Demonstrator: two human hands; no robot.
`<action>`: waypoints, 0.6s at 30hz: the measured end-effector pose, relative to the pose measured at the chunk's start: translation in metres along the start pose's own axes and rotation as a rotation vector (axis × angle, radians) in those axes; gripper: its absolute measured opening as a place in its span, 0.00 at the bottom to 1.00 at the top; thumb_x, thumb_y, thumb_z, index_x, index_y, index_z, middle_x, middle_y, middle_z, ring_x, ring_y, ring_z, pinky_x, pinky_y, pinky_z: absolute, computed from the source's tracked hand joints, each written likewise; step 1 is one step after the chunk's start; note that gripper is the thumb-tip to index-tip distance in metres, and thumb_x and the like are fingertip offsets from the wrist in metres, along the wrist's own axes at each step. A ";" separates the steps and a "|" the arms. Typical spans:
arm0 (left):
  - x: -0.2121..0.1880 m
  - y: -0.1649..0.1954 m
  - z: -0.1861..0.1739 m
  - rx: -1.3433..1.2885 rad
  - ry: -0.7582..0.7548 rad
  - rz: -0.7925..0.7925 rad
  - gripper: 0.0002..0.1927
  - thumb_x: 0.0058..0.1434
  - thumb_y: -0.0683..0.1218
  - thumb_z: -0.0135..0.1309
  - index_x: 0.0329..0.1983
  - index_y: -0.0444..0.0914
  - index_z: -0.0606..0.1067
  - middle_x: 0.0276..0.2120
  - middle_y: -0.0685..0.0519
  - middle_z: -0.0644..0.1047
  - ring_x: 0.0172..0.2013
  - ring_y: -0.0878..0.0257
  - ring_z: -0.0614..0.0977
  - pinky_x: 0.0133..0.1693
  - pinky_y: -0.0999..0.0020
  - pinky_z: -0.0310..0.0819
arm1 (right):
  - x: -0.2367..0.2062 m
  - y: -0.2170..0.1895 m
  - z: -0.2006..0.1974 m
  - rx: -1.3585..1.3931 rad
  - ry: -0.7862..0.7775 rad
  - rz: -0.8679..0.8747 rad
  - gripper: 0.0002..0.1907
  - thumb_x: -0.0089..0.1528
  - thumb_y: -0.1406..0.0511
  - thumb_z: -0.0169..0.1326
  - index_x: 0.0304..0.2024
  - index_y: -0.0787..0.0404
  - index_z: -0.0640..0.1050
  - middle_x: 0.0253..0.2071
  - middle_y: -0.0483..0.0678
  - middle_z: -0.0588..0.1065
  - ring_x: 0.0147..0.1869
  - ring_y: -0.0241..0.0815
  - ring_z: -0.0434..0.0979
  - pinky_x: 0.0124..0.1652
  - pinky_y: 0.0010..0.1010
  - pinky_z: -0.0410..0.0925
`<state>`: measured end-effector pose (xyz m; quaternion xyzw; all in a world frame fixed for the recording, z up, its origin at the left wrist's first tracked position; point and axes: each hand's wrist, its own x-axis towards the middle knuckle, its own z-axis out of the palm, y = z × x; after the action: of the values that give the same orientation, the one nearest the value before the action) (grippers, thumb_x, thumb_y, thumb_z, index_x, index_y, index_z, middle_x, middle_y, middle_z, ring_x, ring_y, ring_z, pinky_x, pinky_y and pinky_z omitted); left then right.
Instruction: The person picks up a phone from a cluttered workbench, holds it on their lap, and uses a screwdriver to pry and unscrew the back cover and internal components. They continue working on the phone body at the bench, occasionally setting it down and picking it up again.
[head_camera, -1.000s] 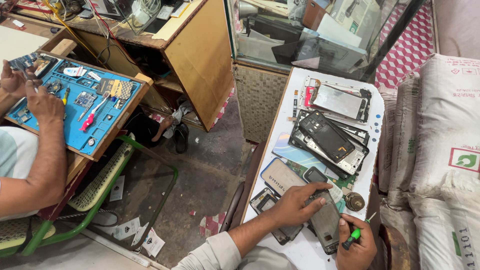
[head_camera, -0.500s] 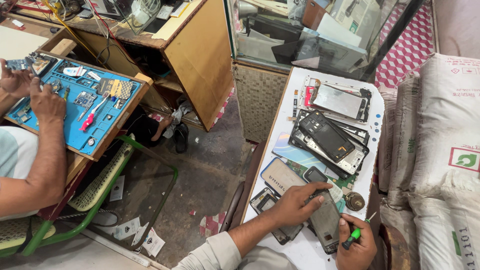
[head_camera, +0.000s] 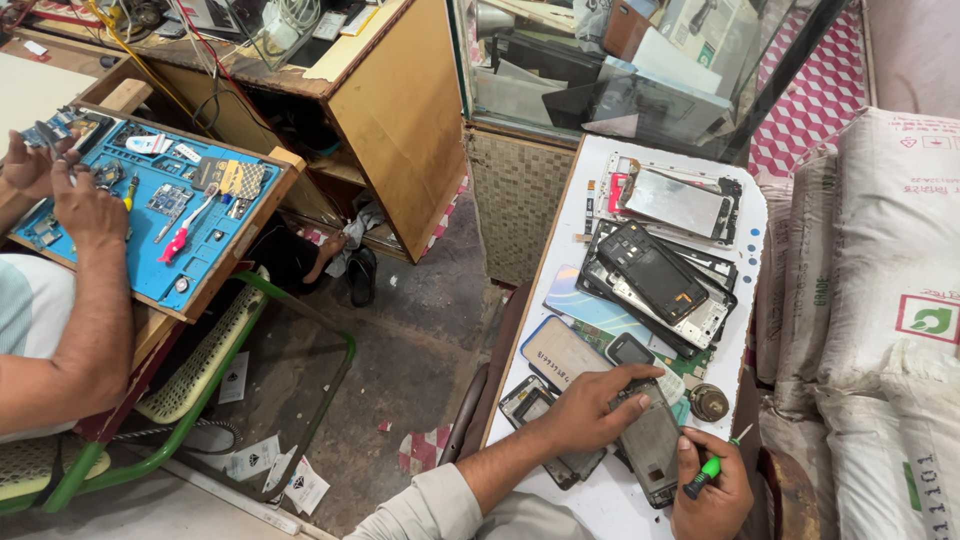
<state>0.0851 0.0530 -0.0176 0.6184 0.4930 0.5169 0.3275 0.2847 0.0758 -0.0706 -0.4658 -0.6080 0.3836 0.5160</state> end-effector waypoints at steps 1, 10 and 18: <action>0.000 0.000 0.000 0.000 0.001 -0.001 0.22 0.72 0.49 0.48 0.66 0.37 0.70 0.61 0.39 0.76 0.61 0.45 0.79 0.62 0.57 0.72 | 0.000 -0.001 0.000 -0.012 0.002 -0.008 0.08 0.67 0.73 0.58 0.48 0.71 0.78 0.39 0.50 0.78 0.42 0.30 0.75 0.43 0.20 0.69; 0.000 0.001 0.001 0.012 -0.003 -0.007 0.22 0.72 0.49 0.48 0.67 0.37 0.69 0.60 0.40 0.77 0.60 0.45 0.79 0.61 0.57 0.72 | -0.002 -0.002 0.000 0.042 -0.001 -0.036 0.08 0.68 0.72 0.57 0.48 0.70 0.77 0.42 0.48 0.78 0.44 0.29 0.76 0.44 0.19 0.69; 0.000 0.001 0.003 0.001 -0.012 -0.011 0.22 0.72 0.49 0.48 0.67 0.37 0.69 0.59 0.40 0.77 0.60 0.45 0.80 0.60 0.57 0.73 | -0.005 0.005 -0.005 -0.036 0.009 -0.040 0.09 0.67 0.70 0.59 0.49 0.70 0.78 0.41 0.47 0.78 0.44 0.29 0.75 0.46 0.20 0.68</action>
<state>0.0882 0.0528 -0.0174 0.6190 0.4949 0.5110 0.3328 0.2911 0.0727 -0.0760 -0.4646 -0.6216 0.3599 0.5179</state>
